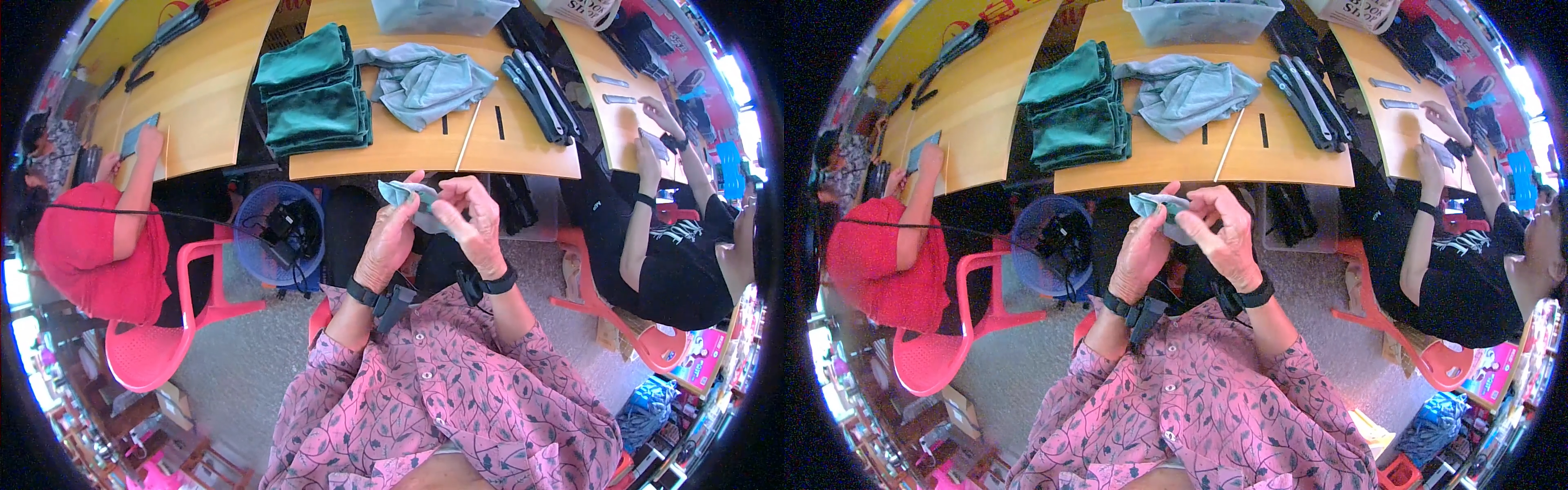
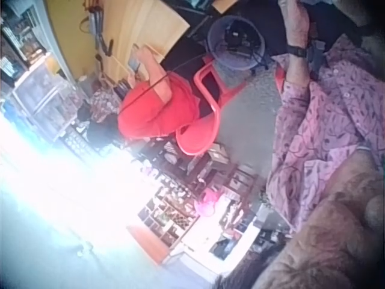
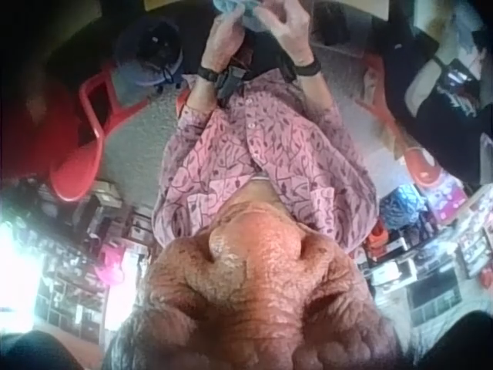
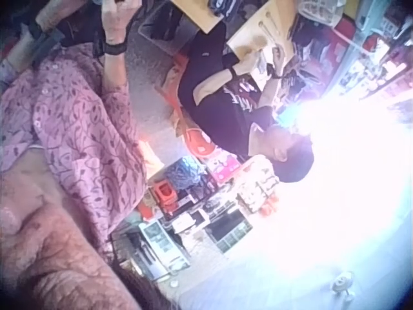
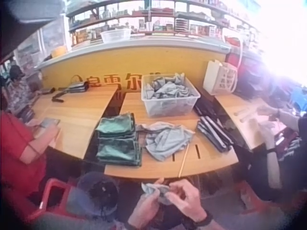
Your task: Assembling and shaping small green fabric pouches using a thin wooden tool at a workshop table.
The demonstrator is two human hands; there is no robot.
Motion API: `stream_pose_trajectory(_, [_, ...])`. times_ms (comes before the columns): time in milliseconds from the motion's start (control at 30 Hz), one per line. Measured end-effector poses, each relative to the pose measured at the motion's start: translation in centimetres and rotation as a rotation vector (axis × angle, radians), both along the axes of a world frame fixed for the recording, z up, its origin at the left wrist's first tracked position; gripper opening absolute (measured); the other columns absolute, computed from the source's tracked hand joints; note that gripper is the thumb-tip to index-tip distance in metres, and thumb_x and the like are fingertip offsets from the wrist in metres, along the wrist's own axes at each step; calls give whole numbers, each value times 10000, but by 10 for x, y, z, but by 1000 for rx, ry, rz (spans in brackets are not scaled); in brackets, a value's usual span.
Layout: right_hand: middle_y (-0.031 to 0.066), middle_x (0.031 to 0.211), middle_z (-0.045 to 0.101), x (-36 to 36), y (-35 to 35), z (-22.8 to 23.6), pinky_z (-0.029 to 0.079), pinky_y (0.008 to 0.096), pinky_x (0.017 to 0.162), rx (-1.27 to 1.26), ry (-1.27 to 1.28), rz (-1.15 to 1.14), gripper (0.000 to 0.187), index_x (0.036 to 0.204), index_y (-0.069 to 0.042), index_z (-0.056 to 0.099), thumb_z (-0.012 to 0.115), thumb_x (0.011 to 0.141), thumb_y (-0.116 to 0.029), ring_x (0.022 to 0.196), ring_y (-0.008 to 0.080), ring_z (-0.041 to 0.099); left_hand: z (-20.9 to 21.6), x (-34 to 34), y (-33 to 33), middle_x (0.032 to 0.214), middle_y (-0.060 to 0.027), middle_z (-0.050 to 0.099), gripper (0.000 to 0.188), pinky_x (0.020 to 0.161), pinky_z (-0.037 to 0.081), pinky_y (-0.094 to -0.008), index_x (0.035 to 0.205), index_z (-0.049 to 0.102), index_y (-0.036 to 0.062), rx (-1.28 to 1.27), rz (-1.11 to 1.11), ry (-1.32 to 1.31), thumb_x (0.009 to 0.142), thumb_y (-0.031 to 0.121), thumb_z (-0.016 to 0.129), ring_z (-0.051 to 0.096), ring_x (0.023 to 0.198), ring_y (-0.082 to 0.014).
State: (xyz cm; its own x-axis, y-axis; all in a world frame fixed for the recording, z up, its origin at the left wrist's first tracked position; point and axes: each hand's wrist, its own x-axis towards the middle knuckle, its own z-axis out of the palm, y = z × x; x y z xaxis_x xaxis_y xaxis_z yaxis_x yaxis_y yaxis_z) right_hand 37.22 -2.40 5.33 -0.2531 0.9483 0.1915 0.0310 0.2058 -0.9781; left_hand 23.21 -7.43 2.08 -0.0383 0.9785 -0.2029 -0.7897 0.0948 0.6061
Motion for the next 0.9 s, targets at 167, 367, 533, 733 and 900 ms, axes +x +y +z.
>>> stream_pose_trajectory(167, [-24,839,612,-3,-5,-12,461,190,646,-197,80,92,99,923,-20,630,706,862,-2,712,29,544,-3,0,-1,1188,-13,594,373,1006,372,-297,1321,535,19,-6,-9,57,1005,218,533,520,1131,-121])
stream_pose_trajectory(367, [21,792,627,1,-2,-23,475,231,608,-106,-85,38,107,861,-16,623,719,824,16,681,71,574,-14,5,-2,1254,-67,583,361,1046,371,-331,1302,550,4,34,-18,306,1026,227,489,522,1183,-162])
stream_pose_trajectory(533, [56,770,592,1,0,-25,473,263,597,196,-178,-35,118,837,-5,601,710,808,31,667,143,583,-11,8,-3,1151,-21,621,296,964,417,-279,1245,591,28,71,42,589,994,181,572,542,1076,-101])
stream_pose_trajectory(733, [78,800,566,-2,-3,-16,476,292,614,191,-239,-45,149,878,-13,593,698,797,56,695,185,582,-28,2,-5,1137,2,592,218,901,443,-268,1115,658,30,1,-20,461,967,186,620,533,1041,-89])
stream_pose_trajectory(900, [78,837,572,-1,-5,-8,479,288,608,193,-237,-16,182,919,-13,605,705,788,64,696,177,585,-21,6,-1,1155,7,585,235,955,411,-286,1145,648,37,45,26,390,979,197,601,515,1076,-97])
